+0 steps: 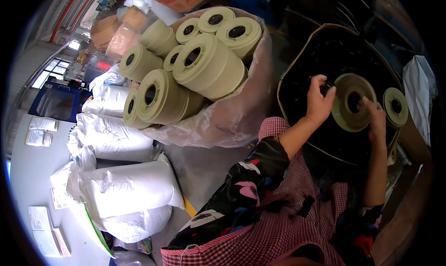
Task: The person assembles oil filters by picking up black internal components and inserting them into large beige cylindrical filter housings, then stacks the completed filters into a plastic-lined bag.
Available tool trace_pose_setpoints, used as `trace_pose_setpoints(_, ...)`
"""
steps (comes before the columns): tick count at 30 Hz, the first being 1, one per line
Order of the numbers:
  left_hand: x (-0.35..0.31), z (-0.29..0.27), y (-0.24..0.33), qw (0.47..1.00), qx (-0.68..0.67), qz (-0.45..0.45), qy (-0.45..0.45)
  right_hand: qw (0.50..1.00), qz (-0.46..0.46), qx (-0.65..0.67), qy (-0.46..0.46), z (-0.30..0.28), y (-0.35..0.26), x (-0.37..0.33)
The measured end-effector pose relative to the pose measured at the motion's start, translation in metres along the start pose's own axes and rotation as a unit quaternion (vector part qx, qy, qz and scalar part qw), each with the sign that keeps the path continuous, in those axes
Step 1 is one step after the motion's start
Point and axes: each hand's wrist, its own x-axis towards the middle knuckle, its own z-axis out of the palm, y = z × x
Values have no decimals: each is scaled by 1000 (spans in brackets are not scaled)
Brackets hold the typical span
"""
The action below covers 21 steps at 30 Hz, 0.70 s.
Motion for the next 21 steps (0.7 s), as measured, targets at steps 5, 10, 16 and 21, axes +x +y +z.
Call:
trace_pose_setpoints(5,-15,13,19,995,-26,35,-85,996,-58,11,-63,29,-5,-23)
trace_pose_setpoints(10,-9,15,0,983,-58,-103,-138,995,-61,16,-78,34,-7,-27)
trace_pose_setpoints(16,-3,14,2,960,8,-182,-212,980,-167,-94,-53,40,-13,-40)
trace_pose_setpoints(21,2,13,-9,959,37,-183,-213,970,-205,-112,-62,45,-8,-42)
